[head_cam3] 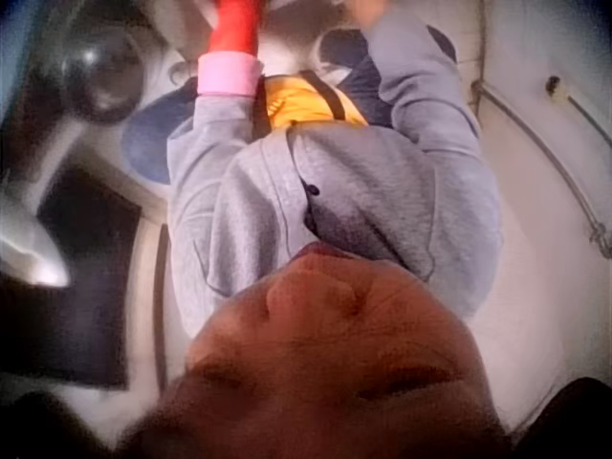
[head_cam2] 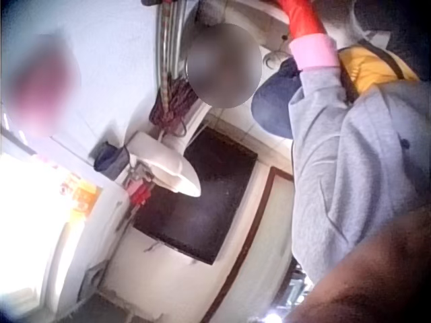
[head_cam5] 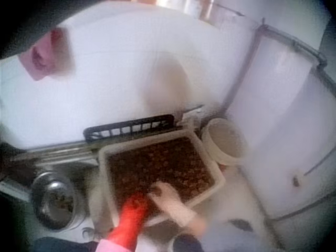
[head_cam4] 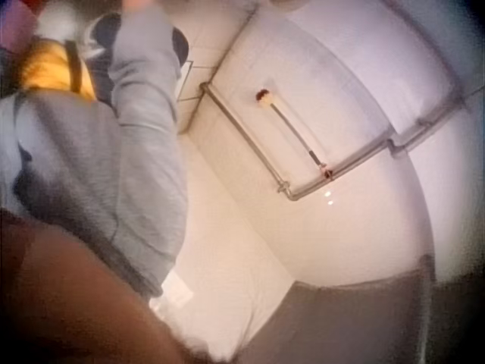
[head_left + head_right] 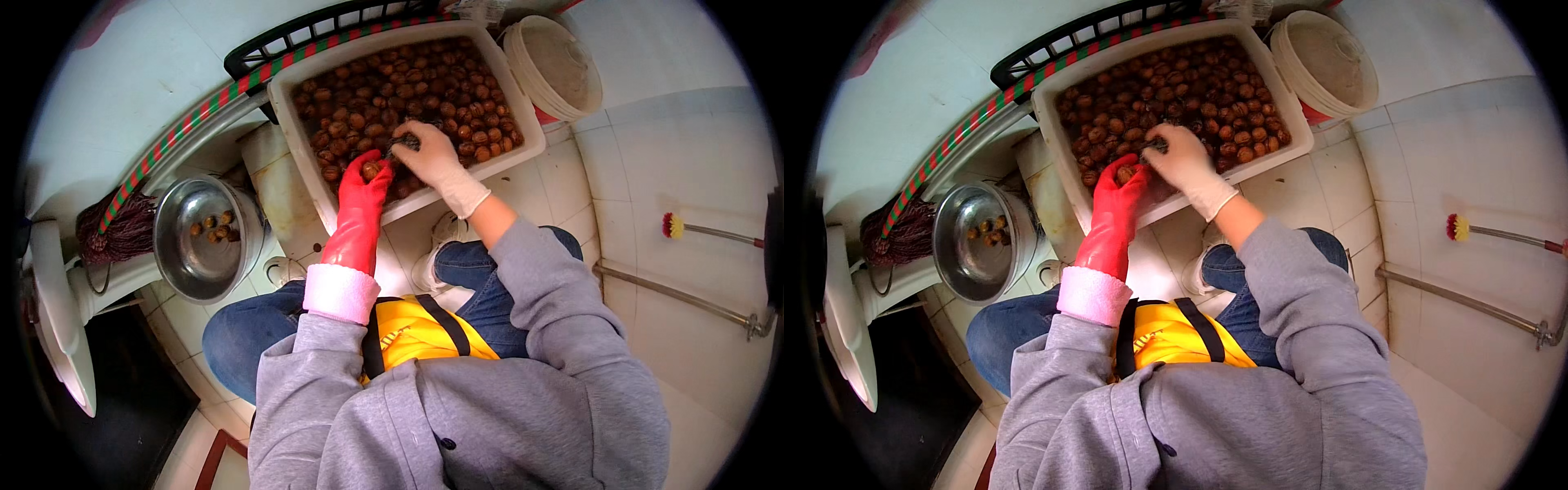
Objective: The person sits on the floor and peels the outer husks off brown nuts by hand. They pick up nuts from a large white tub, remove the husks, and place the peeled nuts into a metal bowl on the left.
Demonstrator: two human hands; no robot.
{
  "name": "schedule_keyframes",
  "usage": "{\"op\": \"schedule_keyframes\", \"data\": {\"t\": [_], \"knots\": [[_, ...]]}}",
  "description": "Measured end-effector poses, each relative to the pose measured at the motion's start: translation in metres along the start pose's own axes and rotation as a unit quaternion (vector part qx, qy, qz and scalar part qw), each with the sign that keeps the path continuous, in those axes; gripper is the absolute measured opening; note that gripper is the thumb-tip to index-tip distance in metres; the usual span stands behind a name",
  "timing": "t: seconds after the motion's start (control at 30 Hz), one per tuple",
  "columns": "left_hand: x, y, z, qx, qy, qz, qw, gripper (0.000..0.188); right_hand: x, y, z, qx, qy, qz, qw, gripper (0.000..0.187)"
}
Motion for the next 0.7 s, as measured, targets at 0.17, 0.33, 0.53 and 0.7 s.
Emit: {"op": "schedule_keyframes", "data": {"t": [0.17, 0.33, 0.53, 0.7], "knots": [[0.031, 0.024, 0.020, 0.065, -0.116, -0.055, 0.990, 0.048, 0.046, -0.017, -0.018, 0.001, 0.064, 0.011, 0.998, 0.018], [0.014, -0.010, -0.002, 0.038, -0.121, -0.008, 0.992, 0.044, -0.003, -0.009, 0.004, -0.087, 0.005, -0.059, 0.994, 0.019], [-0.020, -0.005, -0.007, 0.048, 0.023, -0.139, 0.989, 0.046, -0.019, 0.003, 0.010, -0.122, -0.014, -0.221, 0.967, 0.031], [-0.028, -0.010, -0.011, 0.039, 0.002, -0.108, 0.993, 0.052, -0.050, -0.012, 0.011, 0.022, -0.099, -0.189, 0.977, 0.037]]}}
Point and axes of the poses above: each hand's wrist, its own z-axis towards the middle knuckle, its own y-axis out of the back of the hand, x = y × z, the point moved 1 cm from there along z, towards the middle knuckle, and after that the axes turned 8 degrees about -z, right-handed, at the moved point
